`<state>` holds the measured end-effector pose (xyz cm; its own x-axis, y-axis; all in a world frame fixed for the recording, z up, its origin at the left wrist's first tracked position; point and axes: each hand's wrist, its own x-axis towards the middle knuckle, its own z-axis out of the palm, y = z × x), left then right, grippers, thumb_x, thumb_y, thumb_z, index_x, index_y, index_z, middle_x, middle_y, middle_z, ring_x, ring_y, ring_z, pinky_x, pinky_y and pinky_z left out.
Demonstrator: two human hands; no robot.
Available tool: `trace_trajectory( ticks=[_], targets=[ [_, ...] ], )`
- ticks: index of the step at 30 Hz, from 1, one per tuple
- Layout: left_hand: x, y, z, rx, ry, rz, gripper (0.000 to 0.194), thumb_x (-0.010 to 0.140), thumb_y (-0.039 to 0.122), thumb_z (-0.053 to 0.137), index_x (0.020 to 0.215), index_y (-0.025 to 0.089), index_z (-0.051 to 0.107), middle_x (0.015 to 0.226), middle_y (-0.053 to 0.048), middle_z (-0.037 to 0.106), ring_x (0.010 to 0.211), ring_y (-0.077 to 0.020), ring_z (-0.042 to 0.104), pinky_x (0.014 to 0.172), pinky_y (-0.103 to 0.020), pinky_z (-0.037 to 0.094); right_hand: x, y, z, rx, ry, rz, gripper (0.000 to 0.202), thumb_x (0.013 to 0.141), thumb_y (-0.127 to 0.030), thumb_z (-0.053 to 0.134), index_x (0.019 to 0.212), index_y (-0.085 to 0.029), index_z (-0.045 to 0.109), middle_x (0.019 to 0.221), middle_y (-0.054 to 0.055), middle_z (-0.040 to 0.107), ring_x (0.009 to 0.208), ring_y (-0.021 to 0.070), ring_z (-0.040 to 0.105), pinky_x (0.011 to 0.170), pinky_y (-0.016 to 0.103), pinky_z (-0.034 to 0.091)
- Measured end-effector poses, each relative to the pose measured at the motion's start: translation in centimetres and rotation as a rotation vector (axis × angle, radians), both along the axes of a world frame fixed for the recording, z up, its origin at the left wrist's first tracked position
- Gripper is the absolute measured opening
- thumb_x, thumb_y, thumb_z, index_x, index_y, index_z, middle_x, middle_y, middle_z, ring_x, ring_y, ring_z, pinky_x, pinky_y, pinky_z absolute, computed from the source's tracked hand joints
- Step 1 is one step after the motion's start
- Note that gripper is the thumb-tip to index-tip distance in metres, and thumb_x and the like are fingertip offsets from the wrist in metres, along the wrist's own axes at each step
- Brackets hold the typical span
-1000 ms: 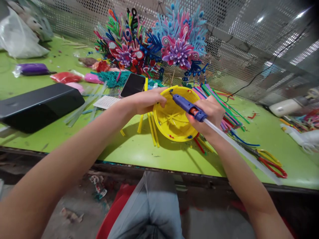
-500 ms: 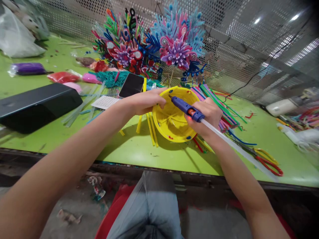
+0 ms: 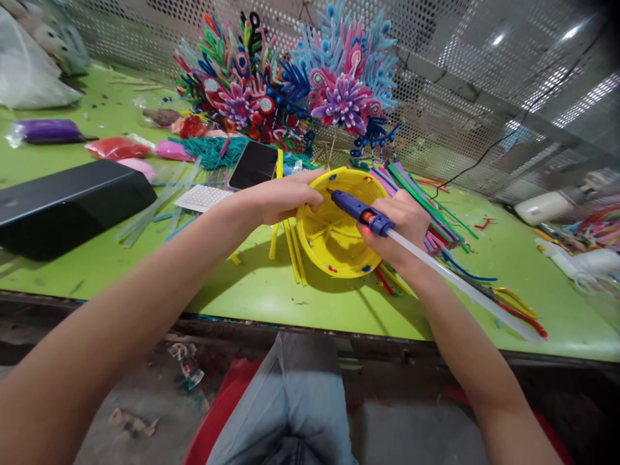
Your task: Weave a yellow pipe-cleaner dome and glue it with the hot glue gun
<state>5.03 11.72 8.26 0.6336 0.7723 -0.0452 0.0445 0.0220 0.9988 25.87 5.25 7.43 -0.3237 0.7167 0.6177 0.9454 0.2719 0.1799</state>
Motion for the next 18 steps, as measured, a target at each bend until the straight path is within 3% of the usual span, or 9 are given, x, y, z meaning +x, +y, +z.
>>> trace_trajectory(
  ticks=[9, 18],
  targets=[
    [0.08, -0.28, 0.16, 0.018, 0.008, -0.01, 0.071, 0.055, 0.002, 0.045, 0.123, 0.02, 0.056, 0.085, 0.001, 0.061, 0.077, -0.0128, 0.059, 0.074, -0.024, 0.047, 0.17, 0.33, -0.34, -0.046, -0.034, -0.008, 0.018, 0.073, -0.03, 0.052, 0.058, -0.022, 0.047, 0.06, 0.004, 0.062, 0.064, 0.0175, 0.045, 0.06, 0.033, 0.026],
    [0.09, -0.65, 0.5, 0.014, 0.047, 0.008, 0.068, 0.055, 0.002, 0.046, 0.119, 0.02, 0.057, 0.09, 0.0, 0.062, 0.074, -0.0116, 0.058, 0.066, -0.021, 0.045, 0.25, 0.34, -0.26, -0.13, -0.103, -0.057, 0.018, 0.074, -0.032, 0.052, 0.063, -0.02, 0.059, 0.063, 0.006, 0.064, 0.071, 0.0194, 0.051, 0.06, 0.032, 0.023]
  ],
)
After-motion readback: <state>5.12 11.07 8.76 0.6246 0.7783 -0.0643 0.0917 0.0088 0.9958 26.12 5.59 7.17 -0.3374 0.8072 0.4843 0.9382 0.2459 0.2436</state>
